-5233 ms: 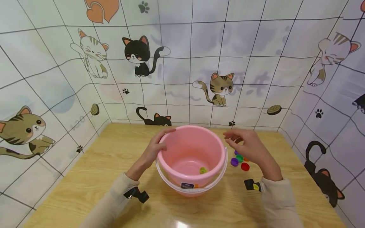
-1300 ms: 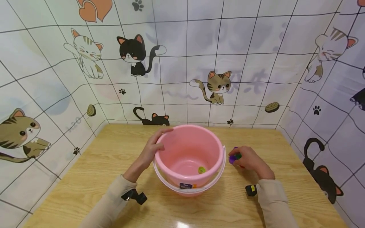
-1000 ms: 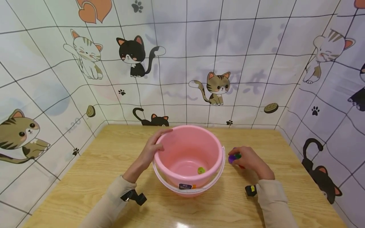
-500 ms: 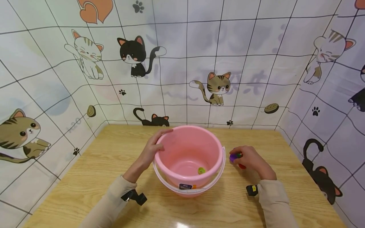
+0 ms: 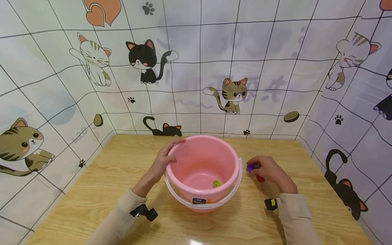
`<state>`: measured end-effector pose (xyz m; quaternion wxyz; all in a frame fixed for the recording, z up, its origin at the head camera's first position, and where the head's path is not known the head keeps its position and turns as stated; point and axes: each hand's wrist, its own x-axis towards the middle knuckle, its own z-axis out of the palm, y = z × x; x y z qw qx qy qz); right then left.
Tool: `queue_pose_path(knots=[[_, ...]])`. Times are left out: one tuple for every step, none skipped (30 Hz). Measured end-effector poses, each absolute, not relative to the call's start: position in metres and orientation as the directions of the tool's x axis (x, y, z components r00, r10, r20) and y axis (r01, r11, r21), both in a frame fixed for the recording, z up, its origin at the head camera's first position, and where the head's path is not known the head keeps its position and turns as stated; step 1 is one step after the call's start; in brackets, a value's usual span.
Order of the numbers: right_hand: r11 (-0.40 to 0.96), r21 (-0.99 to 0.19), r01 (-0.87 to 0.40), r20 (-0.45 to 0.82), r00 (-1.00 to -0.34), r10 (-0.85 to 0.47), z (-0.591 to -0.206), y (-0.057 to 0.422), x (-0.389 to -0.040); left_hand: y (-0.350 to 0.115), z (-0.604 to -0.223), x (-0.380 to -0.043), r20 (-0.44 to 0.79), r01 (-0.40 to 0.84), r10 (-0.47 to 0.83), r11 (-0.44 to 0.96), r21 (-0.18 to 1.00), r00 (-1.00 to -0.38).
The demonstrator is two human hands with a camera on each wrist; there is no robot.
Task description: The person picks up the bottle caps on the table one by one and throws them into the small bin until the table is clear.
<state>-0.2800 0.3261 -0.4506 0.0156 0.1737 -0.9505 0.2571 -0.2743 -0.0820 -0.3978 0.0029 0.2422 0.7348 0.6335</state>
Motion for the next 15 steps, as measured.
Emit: queue_pose_path(knots=[[0.805, -0.487, -0.339, 0.122, -0.939, -0.322, -0.4500, 0.3260, -0.2798, -0.0819, -0.3979, -0.2744, 0.304, 0.353, 0.358, 0.081, 0.932, -0.883], [0.803, -0.489, -0.341, 0.125, -0.938, -0.323, -0.4495, 0.3260, -0.2797, -0.0819, -0.3978, -0.2743, 0.304, 0.354, 0.357, 0.081, 0.932, -0.883], [0.801, -0.491, -0.344, 0.128, -0.937, -0.324, -0.4489, 0.3259, -0.2796, -0.0818, -0.3977, -0.2742, 0.307, 0.357, 0.358, 0.082, 0.931, -0.882], [0.800, -0.490, -0.346, 0.131, -0.937, -0.325, -0.4482, 0.3259, -0.2793, -0.0818, -0.3976, -0.2741, 0.305, 0.355, 0.358, 0.081, 0.931, -0.882], [0.800, -0.489, -0.348, 0.134, -0.936, -0.326, -0.4476, 0.3257, -0.2791, -0.0818, -0.3976, -0.2740, 0.304, 0.353, 0.358, 0.079, 0.932, -0.883], [0.800, -0.488, -0.349, 0.135, -0.936, -0.326, -0.4470, 0.3256, -0.2789, -0.0817, -0.3975, -0.2740, 0.304, 0.354, 0.359, 0.079, 0.932, -0.883], [0.800, -0.487, -0.350, 0.135, -0.935, -0.327, -0.4463, 0.3254, -0.2787, -0.0819, -0.3976, -0.2739, 0.304, 0.353, 0.359, 0.077, 0.933, -0.882], [0.801, -0.484, -0.352, 0.135, -0.934, -0.330, -0.4456, 0.3253, -0.2785, -0.0819, -0.3976, -0.2739, 0.303, 0.351, 0.362, 0.076, 0.933, -0.882], [0.802, -0.480, -0.355, 0.138, -0.934, -0.331, -0.4450, 0.3251, -0.2783, -0.0820, -0.3976, -0.2740, 0.302, 0.351, 0.364, 0.075, 0.934, -0.881], [0.803, -0.476, -0.358, 0.141, -0.933, -0.332, -0.4443, 0.3248, -0.2781, -0.0820, -0.3977, -0.2741, 0.299, 0.348, 0.364, 0.074, 0.935, -0.882], [0.805, -0.473, -0.359, 0.143, -0.932, -0.332, -0.4437, 0.3245, -0.2780, -0.0820, -0.3979, -0.2742, 0.299, 0.347, 0.365, 0.073, 0.935, -0.881], [0.807, -0.467, -0.361, 0.145, -0.932, -0.333, -0.4432, 0.3244, -0.2780, -0.0821, -0.3980, -0.2743, 0.298, 0.347, 0.366, 0.072, 0.935, -0.881], [0.809, -0.462, -0.363, 0.148, -0.931, -0.334, -0.4427, 0.3242, -0.2778, -0.0821, -0.3981, -0.2742, 0.298, 0.345, 0.368, 0.069, 0.936, -0.881], [0.810, -0.459, -0.364, 0.151, -0.931, -0.333, -0.4424, 0.3242, -0.2776, -0.0821, -0.3980, -0.2742, 0.297, 0.345, 0.368, 0.069, 0.936, -0.881], [0.813, -0.454, -0.365, 0.155, -0.931, -0.332, -0.4420, 0.3241, -0.2773, -0.0821, -0.3980, -0.2741, 0.297, 0.344, 0.367, 0.068, 0.937, -0.881]])
